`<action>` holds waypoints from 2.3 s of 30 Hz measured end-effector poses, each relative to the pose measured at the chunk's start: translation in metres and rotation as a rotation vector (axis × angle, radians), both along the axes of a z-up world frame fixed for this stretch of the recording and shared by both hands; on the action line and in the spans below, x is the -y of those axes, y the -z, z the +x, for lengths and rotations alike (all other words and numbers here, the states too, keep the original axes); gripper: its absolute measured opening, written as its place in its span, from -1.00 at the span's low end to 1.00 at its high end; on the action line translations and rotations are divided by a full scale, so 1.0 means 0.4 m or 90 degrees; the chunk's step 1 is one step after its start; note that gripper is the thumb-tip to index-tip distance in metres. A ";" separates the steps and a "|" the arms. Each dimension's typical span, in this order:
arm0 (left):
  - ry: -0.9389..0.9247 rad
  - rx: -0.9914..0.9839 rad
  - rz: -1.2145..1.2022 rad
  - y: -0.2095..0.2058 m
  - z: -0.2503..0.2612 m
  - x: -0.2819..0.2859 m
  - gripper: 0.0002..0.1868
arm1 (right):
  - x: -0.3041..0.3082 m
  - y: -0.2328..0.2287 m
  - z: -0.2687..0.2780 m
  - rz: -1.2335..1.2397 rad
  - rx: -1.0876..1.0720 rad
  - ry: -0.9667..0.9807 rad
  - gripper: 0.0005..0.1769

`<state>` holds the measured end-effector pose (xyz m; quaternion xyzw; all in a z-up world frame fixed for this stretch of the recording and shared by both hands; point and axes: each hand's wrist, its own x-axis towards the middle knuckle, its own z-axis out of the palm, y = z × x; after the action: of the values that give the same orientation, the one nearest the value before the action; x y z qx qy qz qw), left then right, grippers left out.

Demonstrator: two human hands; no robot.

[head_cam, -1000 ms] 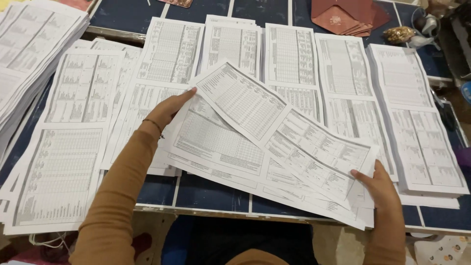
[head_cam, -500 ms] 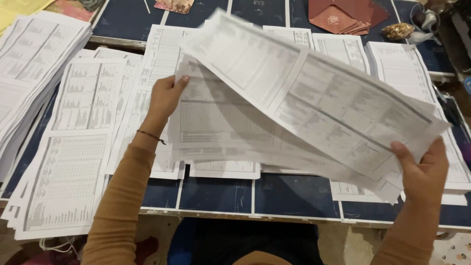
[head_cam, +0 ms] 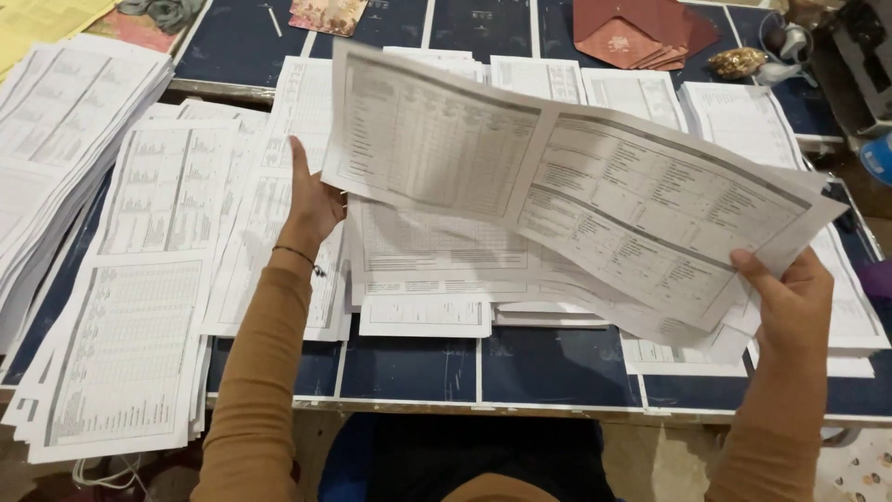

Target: The person sorts through a large stack of printed documents on a table, flipping through pages and separating them into smaller piles. The hands move quickly, handling the papers one by one or in small groups.

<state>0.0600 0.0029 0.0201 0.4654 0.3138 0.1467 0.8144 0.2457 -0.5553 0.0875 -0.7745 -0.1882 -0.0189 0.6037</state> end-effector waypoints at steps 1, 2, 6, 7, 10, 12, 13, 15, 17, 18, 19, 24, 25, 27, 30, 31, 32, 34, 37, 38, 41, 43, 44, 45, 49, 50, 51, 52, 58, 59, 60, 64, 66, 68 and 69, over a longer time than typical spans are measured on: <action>0.003 0.000 -0.003 -0.016 0.012 0.006 0.18 | -0.004 -0.017 -0.007 -0.003 0.000 0.003 -0.41; 0.023 -0.041 -0.006 -0.032 0.024 0.012 0.24 | -0.009 -0.034 -0.014 -0.030 0.004 0.016 -0.46; 0.079 -0.215 0.259 0.022 0.094 0.003 -0.51 | -0.015 -0.089 -0.032 -0.095 0.018 0.045 -0.51; 0.082 -0.213 0.258 0.022 0.100 -0.003 -0.51 | -0.005 -0.091 -0.030 -0.097 0.019 0.049 -0.51; 0.076 -0.190 0.349 -0.003 0.096 -0.005 -0.47 | 0.033 -0.080 -0.017 -0.090 0.005 0.065 -0.52; 0.075 -0.128 0.367 -0.077 0.054 0.003 -0.50 | 0.055 -0.056 0.002 -0.096 0.070 0.082 -0.53; 0.076 -0.134 0.367 -0.094 0.036 0.001 -0.50 | 0.056 -0.048 0.009 -0.096 0.064 0.081 -0.53; 0.060 0.031 0.371 -0.134 0.007 -0.004 -0.50 | 0.057 -0.034 0.028 -0.018 0.089 0.066 -0.49; 0.057 0.070 0.398 -0.212 -0.051 0.041 -0.50 | 0.045 -0.007 0.035 0.038 0.140 0.023 -0.46; 0.053 0.113 0.423 -0.250 -0.080 0.066 -0.49 | 0.041 0.005 0.038 0.093 0.195 -0.020 -0.43; 0.054 0.110 0.424 -0.242 -0.101 0.089 -0.49 | 0.040 0.035 0.029 0.094 0.192 -0.019 -0.43; -0.009 -0.097 0.473 -0.014 -0.153 0.160 -0.33 | 0.031 0.259 -0.015 0.028 -0.068 0.168 -0.27; -0.008 -0.095 0.475 0.040 -0.154 0.159 -0.33 | -0.004 0.249 -0.044 0.030 -0.067 0.170 -0.27; -0.111 -0.029 0.653 0.159 -0.163 0.164 -0.52 | -0.066 0.235 -0.112 0.122 -0.113 0.157 -0.18; -0.135 -0.081 0.703 0.158 -0.142 0.152 -0.28 | -0.049 0.244 -0.060 0.184 -0.058 0.162 -0.24; -0.132 -0.081 0.703 0.122 -0.143 0.171 -0.28 | -0.057 0.211 -0.073 0.183 -0.059 0.164 -0.24; -0.164 -0.024 0.680 0.084 -0.145 0.189 -0.32 | -0.067 0.177 -0.086 0.166 -0.062 0.165 -0.30; -0.198 0.038 0.659 0.032 -0.151 0.218 -0.30 | -0.061 0.181 -0.086 0.153 -0.060 0.165 -0.35; -0.205 -0.026 0.573 0.159 -0.158 0.211 -0.76 | -0.028 0.276 -0.081 0.057 -0.055 0.181 -0.26; -0.195 -0.008 0.506 0.303 -0.162 0.189 -0.62 | -0.033 0.297 -0.100 0.023 -0.016 0.139 -0.23; -0.183 0.001 0.453 0.331 -0.173 0.269 -0.53 | -0.047 0.321 -0.117 -0.028 0.033 0.094 -0.23; -0.177 -0.012 0.466 0.227 -0.175 0.296 -0.60 | -0.043 0.280 -0.096 -0.045 0.038 0.092 -0.26; -0.145 -0.029 0.465 0.179 -0.178 0.278 -0.53 | -0.037 0.236 -0.075 -0.060 -0.038 0.163 -0.20; -0.110 -0.047 0.463 0.131 -0.185 0.264 -0.43 | -0.025 0.193 -0.061 -0.076 -0.116 0.234 -0.14; 0.044 -0.182 0.355 -0.110 -0.170 0.185 -0.49 | -0.052 -0.068 -0.018 -0.182 -0.237 0.154 -0.41; 0.086 -0.236 0.331 -0.137 -0.166 0.173 -0.37 | -0.049 -0.077 0.017 -0.255 -0.282 0.115 -0.32; 0.129 -0.292 0.304 -0.162 -0.166 0.163 -0.24 | -0.046 -0.085 0.050 -0.330 -0.329 0.074 -0.23; 0.130 -0.292 0.304 -0.107 -0.158 0.139 -0.24 | -0.054 -0.059 0.063 -0.330 -0.330 0.075 -0.23; 0.228 -0.447 0.153 -0.009 -0.155 0.142 -0.34 | 0.042 0.252 0.198 -0.405 -0.536 -0.011 0.18; 0.226 -0.444 0.166 -0.014 -0.159 0.145 -0.30 | 0.043 0.257 0.185 -0.304 -0.564 -0.009 -0.12; 0.223 -0.442 0.178 -0.018 -0.162 0.148 -0.26 | 0.044 0.262 0.171 -0.203 -0.590 -0.007 -0.42; 0.257 -0.488 0.311 -0.018 -0.152 0.189 -0.11 | -0.086 0.099 0.022 -0.451 -0.554 0.123 0.27; 0.223 -0.415 0.366 0.040 -0.151 0.179 -0.50 | -0.077 0.133 0.032 -0.354 -0.445 -0.006 -0.20; 0.185 -0.378 0.427 0.036 -0.169 0.173 -0.64 | -0.037 0.099 0.033 -0.359 -0.356 0.027 -0.29; 0.155 -0.337 0.489 0.034 -0.183 0.171 -0.37 | -0.018 0.082 0.034 -0.360 -0.269 0.067 -0.37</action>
<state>-0.0130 -0.0656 0.0063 0.7871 0.3771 0.0319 0.4871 0.2591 -0.5481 0.0548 -0.9065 -0.0166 0.1633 0.3890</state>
